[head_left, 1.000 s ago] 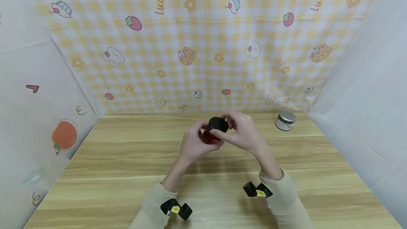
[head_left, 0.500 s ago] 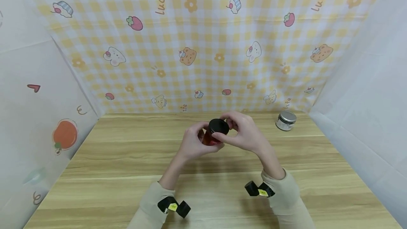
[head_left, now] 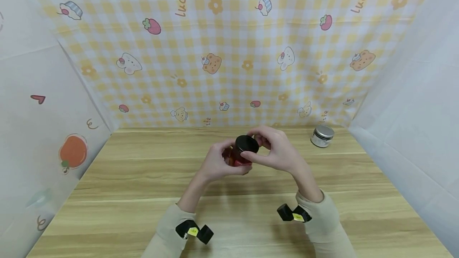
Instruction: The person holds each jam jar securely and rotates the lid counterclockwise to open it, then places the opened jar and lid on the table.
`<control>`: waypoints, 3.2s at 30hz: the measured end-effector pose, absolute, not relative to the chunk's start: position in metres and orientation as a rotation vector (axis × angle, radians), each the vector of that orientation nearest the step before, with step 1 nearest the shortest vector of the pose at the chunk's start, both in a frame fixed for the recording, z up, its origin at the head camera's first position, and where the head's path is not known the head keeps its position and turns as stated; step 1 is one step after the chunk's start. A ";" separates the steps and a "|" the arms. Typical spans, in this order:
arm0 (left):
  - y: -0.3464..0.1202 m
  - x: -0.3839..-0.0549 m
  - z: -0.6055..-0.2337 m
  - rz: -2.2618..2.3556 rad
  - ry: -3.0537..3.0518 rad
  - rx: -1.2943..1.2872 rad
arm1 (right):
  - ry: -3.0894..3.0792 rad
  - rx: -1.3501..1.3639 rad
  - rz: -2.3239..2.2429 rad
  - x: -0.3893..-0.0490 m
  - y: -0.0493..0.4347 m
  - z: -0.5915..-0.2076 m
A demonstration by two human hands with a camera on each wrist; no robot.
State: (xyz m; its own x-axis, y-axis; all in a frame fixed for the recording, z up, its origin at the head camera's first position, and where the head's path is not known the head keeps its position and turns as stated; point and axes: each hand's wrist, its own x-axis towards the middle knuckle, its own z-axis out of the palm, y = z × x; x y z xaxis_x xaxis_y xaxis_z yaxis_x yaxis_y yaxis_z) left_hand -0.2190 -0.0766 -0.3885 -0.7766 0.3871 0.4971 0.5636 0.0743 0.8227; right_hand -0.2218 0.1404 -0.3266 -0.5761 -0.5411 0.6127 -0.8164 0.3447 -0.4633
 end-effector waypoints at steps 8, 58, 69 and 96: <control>-0.079 -0.219 -0.388 -1.817 -2.191 -1.012 | -2.224 1.211 1.148 -0.223 0.141 -0.328; -0.109 -0.230 -0.383 -1.749 -2.198 -0.639 | -2.316 1.078 1.229 -0.244 0.142 -0.339; -0.114 -0.231 -0.391 -1.724 -2.189 -0.502 | -2.373 1.080 1.288 -0.247 0.136 -0.349; -0.147 -0.231 -0.411 -1.611 -2.223 -0.268 | -2.364 1.094 1.419 -0.263 0.098 -0.384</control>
State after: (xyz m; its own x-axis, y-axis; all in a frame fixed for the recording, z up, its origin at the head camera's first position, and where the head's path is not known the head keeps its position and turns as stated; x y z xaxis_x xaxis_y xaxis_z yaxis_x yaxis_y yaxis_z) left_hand -0.2309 -0.1467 -0.4105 -0.9091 -0.0678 0.4109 0.3694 0.3244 0.8708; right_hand -0.2634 0.0980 -0.3840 -0.7148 -0.4998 0.4892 -0.6668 0.2759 -0.6923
